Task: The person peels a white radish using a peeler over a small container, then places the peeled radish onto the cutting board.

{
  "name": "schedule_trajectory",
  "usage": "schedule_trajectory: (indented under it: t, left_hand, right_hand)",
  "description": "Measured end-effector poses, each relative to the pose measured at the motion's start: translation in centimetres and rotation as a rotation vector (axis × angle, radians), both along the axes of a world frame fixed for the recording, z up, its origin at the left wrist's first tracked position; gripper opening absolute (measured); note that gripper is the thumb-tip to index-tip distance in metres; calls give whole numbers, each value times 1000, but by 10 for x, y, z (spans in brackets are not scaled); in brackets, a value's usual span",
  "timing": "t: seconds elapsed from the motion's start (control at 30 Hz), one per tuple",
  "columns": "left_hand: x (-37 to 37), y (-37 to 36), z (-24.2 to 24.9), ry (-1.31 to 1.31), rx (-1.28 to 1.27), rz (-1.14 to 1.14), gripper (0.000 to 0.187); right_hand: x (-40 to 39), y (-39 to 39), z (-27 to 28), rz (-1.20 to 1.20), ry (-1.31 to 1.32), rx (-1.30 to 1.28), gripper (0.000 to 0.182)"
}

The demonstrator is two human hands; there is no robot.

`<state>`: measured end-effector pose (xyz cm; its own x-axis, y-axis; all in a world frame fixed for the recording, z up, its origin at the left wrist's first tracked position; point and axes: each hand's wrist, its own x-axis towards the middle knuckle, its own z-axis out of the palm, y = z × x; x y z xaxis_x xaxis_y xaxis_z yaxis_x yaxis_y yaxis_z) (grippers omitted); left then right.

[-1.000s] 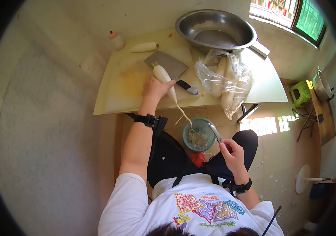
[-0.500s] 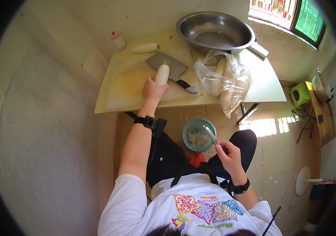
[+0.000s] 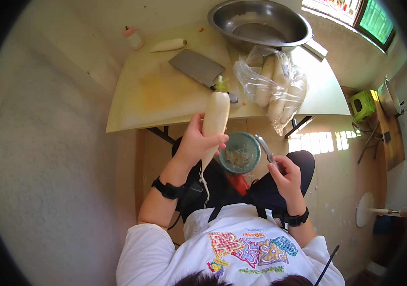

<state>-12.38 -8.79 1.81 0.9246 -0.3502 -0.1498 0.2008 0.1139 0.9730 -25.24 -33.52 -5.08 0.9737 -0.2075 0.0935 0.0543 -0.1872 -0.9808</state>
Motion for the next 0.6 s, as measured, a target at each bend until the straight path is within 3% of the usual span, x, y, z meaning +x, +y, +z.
schedule_trajectory:
  t: [0.13,0.37,0.6]
  left_hand:
    - [-30,-5,-24,221,-10,-182,53]
    - [-63,0,-57,534,-235,-251,48]
    - [-87,7,-74,529,-173,-202,48]
  right_hand:
    - [7,-2,13,31,-14,1,18]
    - [2,6,16,203,-99,-207,24]
    - [-2,21,3,357,-12,-347,27]
